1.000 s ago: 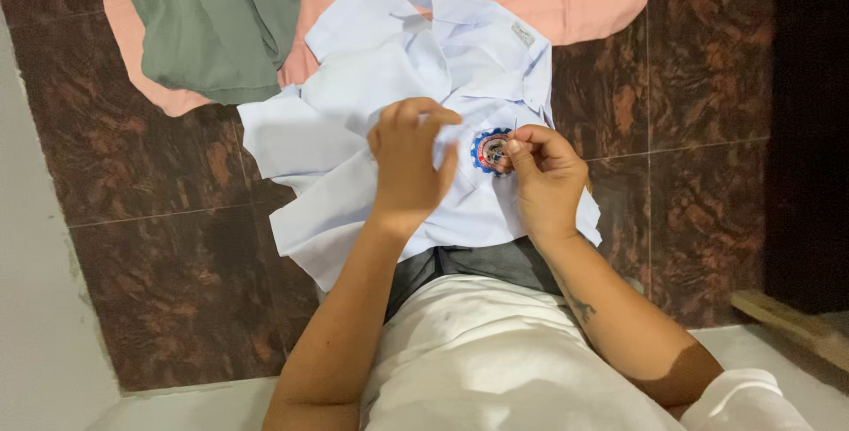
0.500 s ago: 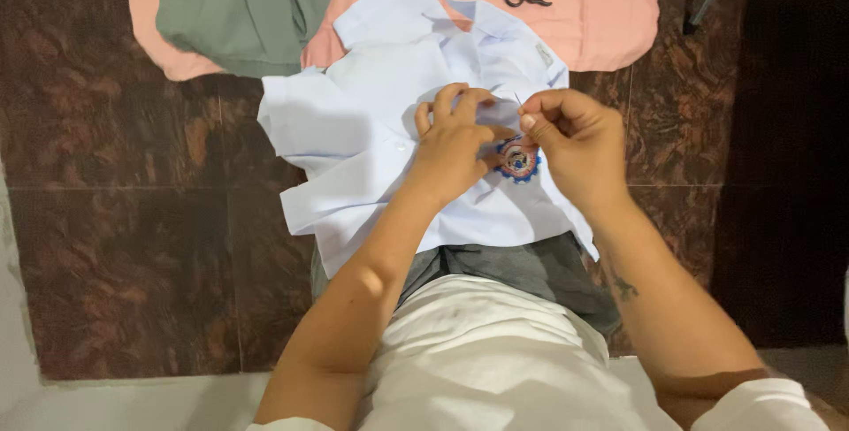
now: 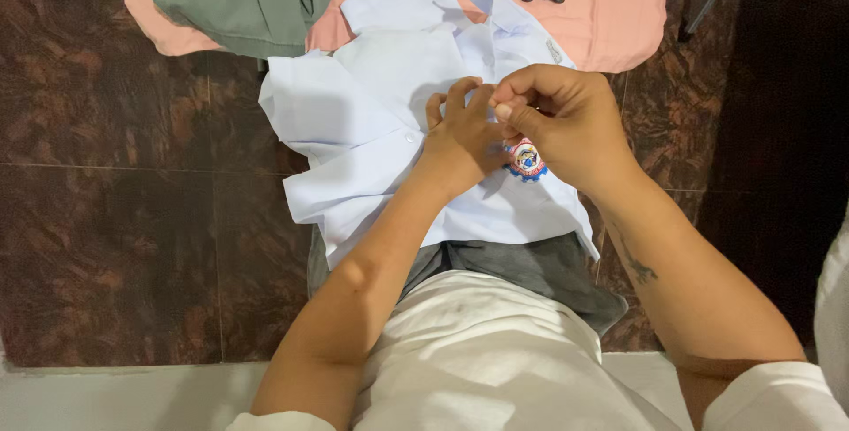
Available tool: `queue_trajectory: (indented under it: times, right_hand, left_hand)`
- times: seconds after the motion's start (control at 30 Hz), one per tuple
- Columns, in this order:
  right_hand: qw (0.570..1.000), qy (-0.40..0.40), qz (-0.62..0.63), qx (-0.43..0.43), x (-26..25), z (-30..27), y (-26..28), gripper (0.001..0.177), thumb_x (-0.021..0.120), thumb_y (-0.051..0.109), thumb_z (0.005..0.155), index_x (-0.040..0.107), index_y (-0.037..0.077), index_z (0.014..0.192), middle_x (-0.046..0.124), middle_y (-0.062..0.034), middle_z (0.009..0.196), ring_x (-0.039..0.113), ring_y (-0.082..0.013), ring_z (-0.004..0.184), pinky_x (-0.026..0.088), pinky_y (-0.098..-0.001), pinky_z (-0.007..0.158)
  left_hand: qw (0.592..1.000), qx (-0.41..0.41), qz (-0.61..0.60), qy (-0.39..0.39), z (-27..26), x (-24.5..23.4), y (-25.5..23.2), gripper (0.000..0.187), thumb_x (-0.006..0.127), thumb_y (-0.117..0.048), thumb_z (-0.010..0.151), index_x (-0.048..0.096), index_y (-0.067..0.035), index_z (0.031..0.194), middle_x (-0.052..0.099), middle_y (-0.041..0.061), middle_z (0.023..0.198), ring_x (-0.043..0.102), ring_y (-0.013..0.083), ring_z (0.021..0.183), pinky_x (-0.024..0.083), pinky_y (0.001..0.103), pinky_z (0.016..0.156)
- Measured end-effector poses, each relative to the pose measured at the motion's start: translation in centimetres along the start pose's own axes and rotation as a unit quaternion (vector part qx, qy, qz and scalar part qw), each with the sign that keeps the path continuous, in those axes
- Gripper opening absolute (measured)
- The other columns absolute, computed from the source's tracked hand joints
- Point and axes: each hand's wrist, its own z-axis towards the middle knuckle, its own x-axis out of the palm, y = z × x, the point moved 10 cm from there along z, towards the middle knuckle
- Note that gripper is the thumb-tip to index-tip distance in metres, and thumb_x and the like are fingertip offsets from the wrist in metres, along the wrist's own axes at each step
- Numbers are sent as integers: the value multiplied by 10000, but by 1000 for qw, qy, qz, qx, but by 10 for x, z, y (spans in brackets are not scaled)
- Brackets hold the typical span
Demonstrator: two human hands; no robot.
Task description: The person sews a circular embroidered patch onto the chest area of a white shirt using a needle and thread. They repeatedly insert the needle through the patch and fabric, pull the thread, and adjust the shirt to continue stitching.
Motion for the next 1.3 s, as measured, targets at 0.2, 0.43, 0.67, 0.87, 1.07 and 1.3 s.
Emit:
queue_trajectory:
  times: [0.2, 0.43, 0.67, 0.87, 1.07, 1.3]
  right_hand:
    - [998, 32, -49, 19, 20, 3, 13, 52, 691, 6, 967, 723, 5, 1009, 673, -22, 759, 598, -54, 621, 500, -226, 543]
    - [994, 52, -82, 43, 33, 3, 15, 68, 652, -16, 961, 714, 1, 983, 635, -35, 677, 519, -57, 506, 404, -240, 422]
    - [996, 35, -82, -22, 6, 13, 24, 22, 711, -15, 956, 713, -4, 975, 683, -14, 816, 617, -57, 677, 531, -233, 609]
    - [994, 27, -98, -34, -15, 18, 29, 18, 718, 6, 979, 708, -6, 969, 674, -16, 805, 625, -66, 660, 548, -241, 599]
    - [995, 21, -83, -54, -21, 23, 33, 29, 709, 9, 989, 707, -17, 1001, 699, -25, 828, 646, -69, 680, 564, -244, 617]
    - [997, 33, -54, -43, -24, 27, 24, 43, 709, 8, 980, 718, -13, 1017, 710, -25, 851, 652, -65, 691, 571, -237, 627]
  left_hand:
    - [999, -22, -45, 20, 1, 17, 13, 493, 766, -400, 818, 635, -222, 1259, 512, -42, 1410, 262, 282, 1445, 174, 567, 1149]
    - [998, -28, -43, -36, 4, 15, 13, 494, 758, -358, 824, 621, -204, 1273, 522, -8, 1406, 291, 247, 1423, 188, 559, 1153]
    - [996, -21, -61, -60, -8, -14, 8, 880, 856, -332, 645, 462, -66, 1385, 466, 114, 1450, 324, 327, 1402, 237, 554, 1084]
    - [995, -81, -62, -18, 0, -17, 31, 1091, 860, -253, 594, 333, -34, 1523, 557, 136, 1329, 493, 299, 1258, 291, 485, 990]
    - [984, -110, -137, 35, 10, 2, 32, 293, 740, -313, 845, 720, -155, 1091, 759, 45, 1004, 692, 237, 984, 313, 456, 948]
    - [971, -110, -192, 95, 11, 23, 39, 258, 567, -274, 950, 739, -190, 1122, 766, 81, 966, 691, 279, 989, 349, 473, 991]
